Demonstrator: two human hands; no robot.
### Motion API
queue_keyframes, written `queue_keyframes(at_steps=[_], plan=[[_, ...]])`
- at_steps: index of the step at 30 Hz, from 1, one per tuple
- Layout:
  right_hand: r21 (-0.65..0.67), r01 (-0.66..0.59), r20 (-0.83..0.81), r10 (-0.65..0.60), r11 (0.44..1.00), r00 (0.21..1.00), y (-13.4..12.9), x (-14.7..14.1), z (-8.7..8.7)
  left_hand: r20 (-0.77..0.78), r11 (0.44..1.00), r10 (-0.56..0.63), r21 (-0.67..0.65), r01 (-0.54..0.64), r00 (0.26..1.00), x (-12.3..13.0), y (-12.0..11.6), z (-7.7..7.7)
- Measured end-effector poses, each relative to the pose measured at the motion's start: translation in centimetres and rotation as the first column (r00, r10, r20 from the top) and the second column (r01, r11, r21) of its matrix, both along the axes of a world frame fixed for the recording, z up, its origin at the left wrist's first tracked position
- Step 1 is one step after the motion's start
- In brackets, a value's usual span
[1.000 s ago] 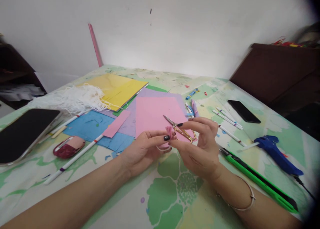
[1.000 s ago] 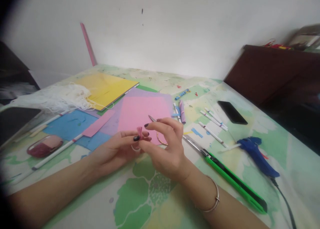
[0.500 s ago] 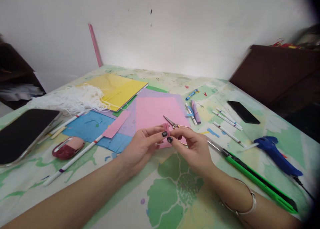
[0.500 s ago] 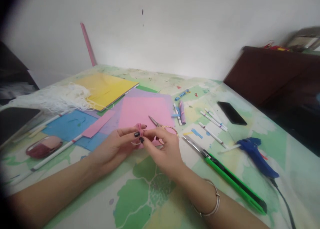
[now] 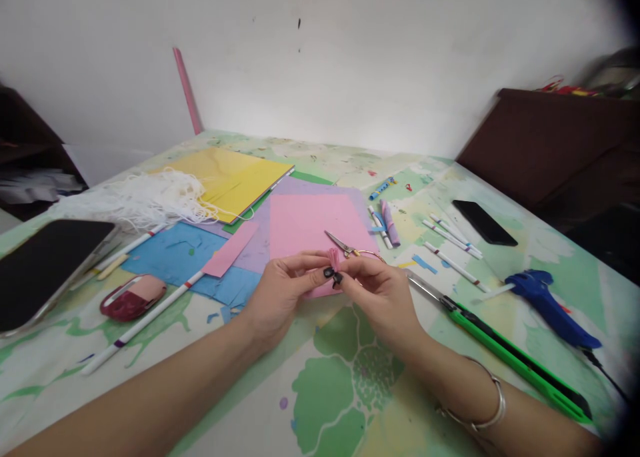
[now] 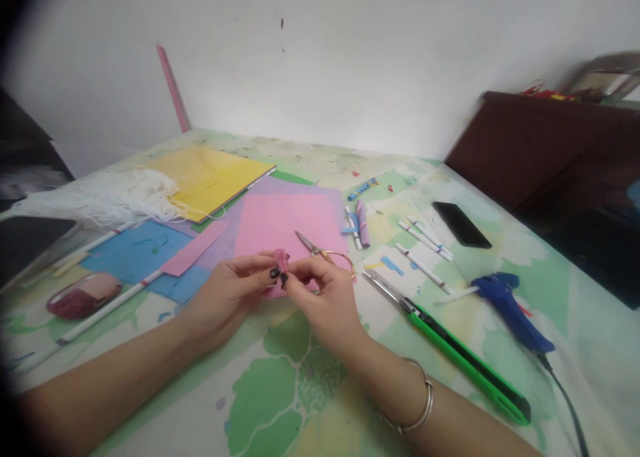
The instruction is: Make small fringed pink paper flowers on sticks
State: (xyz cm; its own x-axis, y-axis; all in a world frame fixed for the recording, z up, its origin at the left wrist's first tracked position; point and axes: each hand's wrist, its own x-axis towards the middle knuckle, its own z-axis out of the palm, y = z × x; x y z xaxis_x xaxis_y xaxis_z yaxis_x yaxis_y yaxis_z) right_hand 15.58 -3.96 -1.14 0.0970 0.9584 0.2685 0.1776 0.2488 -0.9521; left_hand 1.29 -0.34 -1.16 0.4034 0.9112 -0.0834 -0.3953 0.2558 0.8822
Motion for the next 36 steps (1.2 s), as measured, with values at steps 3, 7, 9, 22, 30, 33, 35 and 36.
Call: queue_keyframes(at_steps=[3,7,9,22,30,33,35,36], plan=[[0.012,-0.014,-0.016,0.015,1.000,1.000,0.0,0.0,-0.1,-0.031,0.998,-0.005,0.062,0.007,0.999,-0.2,0.3,-0.2],[-0.009,-0.046,-0.078,0.045,0.999,0.996,0.0,-0.1,0.2,-0.039,0.985,-0.051,0.164,0.056,0.998,-0.6,0.7,-0.3],[-0.026,-0.049,-0.097,0.046,0.998,0.994,0.0,0.0,0.3,-0.058,0.975,-0.056,0.213,0.067,0.997,-0.8,0.8,-0.3],[0.193,0.208,0.365,-0.267,0.959,0.892,-1.6,3.0,2.8,0.032,0.991,0.096,-0.101,-0.093,0.995,-0.5,2.2,-0.2],[0.367,0.745,0.904,-0.404,0.557,-0.142,-9.9,18.6,2.2,0.067,0.986,0.073,-0.153,-0.062,0.995,-0.6,2.0,-0.1],[0.145,0.885,0.985,-0.146,0.442,-0.089,-10.8,22.7,0.7,0.067,0.986,0.080,-0.153,-0.069,0.995,-0.6,1.8,0.0],[0.004,0.871,0.998,-0.054,0.491,0.026,-10.8,24.3,-0.1,0.077,0.986,0.086,-0.148,-0.074,0.993,-0.6,1.8,0.1],[-0.053,0.866,0.996,-0.031,0.497,0.079,-10.7,24.8,-0.4,0.081,0.987,0.088,-0.144,-0.076,0.993,-0.5,1.8,0.1]])
